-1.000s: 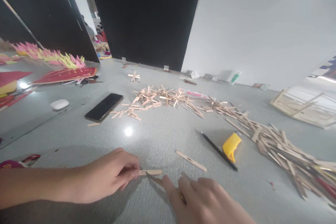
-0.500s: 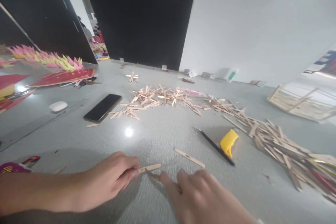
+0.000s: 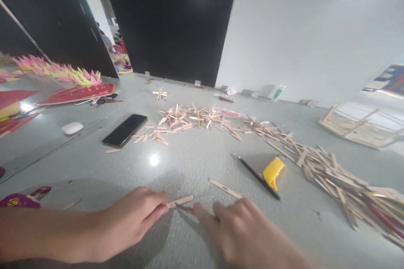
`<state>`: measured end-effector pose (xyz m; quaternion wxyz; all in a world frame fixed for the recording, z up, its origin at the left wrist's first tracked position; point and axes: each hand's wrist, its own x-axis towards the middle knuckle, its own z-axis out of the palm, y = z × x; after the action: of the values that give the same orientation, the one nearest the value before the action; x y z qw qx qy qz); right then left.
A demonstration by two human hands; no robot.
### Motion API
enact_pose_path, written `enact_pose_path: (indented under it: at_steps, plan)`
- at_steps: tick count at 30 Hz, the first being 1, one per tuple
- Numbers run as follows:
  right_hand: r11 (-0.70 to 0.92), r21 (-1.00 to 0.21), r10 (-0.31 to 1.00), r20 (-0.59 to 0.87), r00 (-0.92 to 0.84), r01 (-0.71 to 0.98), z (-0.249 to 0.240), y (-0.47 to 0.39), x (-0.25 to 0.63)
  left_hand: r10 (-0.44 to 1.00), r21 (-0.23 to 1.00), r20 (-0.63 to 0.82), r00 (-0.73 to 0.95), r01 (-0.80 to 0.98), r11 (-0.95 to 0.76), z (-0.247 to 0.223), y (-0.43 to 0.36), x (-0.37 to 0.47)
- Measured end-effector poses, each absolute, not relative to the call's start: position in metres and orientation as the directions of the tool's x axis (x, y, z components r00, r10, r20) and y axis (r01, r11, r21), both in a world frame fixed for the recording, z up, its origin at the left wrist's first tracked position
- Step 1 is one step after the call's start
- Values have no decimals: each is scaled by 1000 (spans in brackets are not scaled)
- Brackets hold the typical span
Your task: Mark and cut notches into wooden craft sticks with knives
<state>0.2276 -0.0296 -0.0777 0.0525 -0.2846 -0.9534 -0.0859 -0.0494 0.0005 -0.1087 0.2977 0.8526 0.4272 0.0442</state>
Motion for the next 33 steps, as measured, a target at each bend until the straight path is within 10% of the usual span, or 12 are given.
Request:
enact_pose_path:
  at_steps: [4,11,18,25,31,33]
  plan:
    - [794,-120,603,31,-797,596,-74,-7,241,759,529,-173,628,709,-466,-107,1,-49]
    - [796,387,406,232,-884,466,-78,-33,223,758,530,-164,631,705,-471,-110,1,-49]
    - [854,-20,520,12,-854,520,-80,-7,237,768,545,-134,627,694,-471,-122,0,-49]
    - [660,474,547,227,-806,582,-92,-60,204,761,578,-82,644,652,-490,-128,-3,-49]
    - [844,-54,535,24,-844,534,-81,-9,230,782,573,-84,618,672,-469,-125,-3,-48]
    - [842,-52,539,52,-841,537,-82,-4,234,789,577,-89,608,677,-457,-125,-3,-47]
